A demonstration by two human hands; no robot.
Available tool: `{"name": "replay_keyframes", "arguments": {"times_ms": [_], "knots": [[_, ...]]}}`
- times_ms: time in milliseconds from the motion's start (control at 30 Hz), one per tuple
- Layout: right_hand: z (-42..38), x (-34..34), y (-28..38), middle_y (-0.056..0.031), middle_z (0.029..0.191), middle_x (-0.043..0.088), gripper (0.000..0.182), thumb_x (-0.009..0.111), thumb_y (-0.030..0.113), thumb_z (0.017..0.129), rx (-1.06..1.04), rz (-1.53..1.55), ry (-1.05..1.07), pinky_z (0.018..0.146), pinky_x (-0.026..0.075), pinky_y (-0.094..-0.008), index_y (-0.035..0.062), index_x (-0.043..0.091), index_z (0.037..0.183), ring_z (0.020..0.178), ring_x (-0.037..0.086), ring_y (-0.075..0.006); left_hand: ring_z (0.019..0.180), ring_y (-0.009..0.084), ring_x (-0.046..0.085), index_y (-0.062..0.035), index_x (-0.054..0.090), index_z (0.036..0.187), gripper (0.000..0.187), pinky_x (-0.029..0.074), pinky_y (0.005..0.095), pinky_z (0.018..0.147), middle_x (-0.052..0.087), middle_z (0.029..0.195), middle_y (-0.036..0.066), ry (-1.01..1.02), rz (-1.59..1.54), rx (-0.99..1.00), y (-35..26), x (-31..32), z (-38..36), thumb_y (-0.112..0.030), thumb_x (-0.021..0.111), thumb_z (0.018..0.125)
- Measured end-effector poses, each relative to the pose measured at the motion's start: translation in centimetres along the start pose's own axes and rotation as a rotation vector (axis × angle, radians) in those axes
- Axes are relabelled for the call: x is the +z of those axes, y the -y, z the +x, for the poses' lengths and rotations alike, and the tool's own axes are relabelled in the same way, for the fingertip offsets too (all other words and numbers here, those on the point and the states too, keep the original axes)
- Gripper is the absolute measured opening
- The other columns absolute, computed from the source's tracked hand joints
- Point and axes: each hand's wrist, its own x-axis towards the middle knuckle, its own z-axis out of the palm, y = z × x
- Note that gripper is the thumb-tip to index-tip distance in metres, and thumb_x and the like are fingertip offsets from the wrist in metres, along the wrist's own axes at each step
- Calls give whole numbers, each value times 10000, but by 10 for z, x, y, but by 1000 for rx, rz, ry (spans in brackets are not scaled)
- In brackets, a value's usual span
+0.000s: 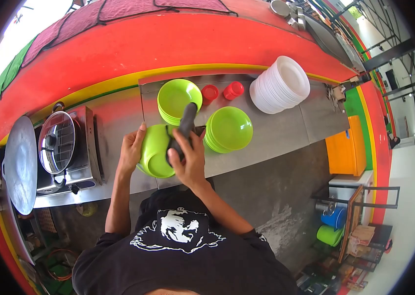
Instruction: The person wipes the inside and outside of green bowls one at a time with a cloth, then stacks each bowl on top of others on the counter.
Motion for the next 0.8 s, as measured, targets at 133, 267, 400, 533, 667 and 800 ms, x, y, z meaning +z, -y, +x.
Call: {"name": "replay_keyframes", "arguments": {"times_ms": [133, 267, 400, 533, 667, 800], "knots": [[-4, -1, 0, -236, 1282, 593, 473, 690, 281, 902, -192, -104, 47, 1053, 423, -495, 51, 660, 1313, 1290, 493, -469, 599, 33, 465, 39, 680, 817, 571, 382, 258, 516, 571, 653, -48, 89, 96, 65, -5, 7, 8, -442, 511, 1075], [-13, 2, -21, -266, 1417, 488, 558, 543, 314, 1019, 55, 139, -192, 1131, 348, -458, -67, 492, 1424, 1310, 490, -387, 582, 58, 519, 20, 682, 804, 550, 411, 257, 527, 629, 688, -16, -142, -179, 25, -11, 32, 9, -444, 533, 1060], [-23, 19, -15, -208, 1574, 277, 692, 440, 380, 1073, 272, 272, -332, 1194, 231, -412, -27, 194, 1577, 1446, 314, -291, 738, 184, 660, 13, 679, 1002, 453, 522, 329, 677, 697, 905, 96, -542, -666, 8, 7, 68, 16, -413, 529, 1018], [-17, 27, -11, -189, 1522, 326, 769, 447, 457, 1074, 479, 618, -529, 1183, 254, -395, 0, 107, 1592, 1413, 341, -256, 976, 252, 657, -13, 576, 1227, 503, 540, 394, 858, 640, 1157, 114, -676, -914, -90, -1, 113, 6, -453, 432, 1032], [-19, 17, -42, -162, 1493, 359, 514, 356, 370, 1114, 615, 635, -661, 1154, 318, -388, 5, 343, 1476, 1403, 364, -264, 1045, 252, 643, -43, 514, 1326, 507, 539, 391, 886, 612, 1188, 90, -648, -862, -65, 25, 131, 12, -447, 390, 1046], [-12, -7, -57, -94, 1305, 572, 459, 342, 383, 1115, 662, 1062, -746, 992, 504, -360, 40, 456, 1397, 1189, 598, -229, 1109, 271, 613, -86, 535, 1266, 435, 542, 407, 908, 595, 1250, 103, -408, -983, -95, 35, 137, 8, -434, 398, 1042]]}}
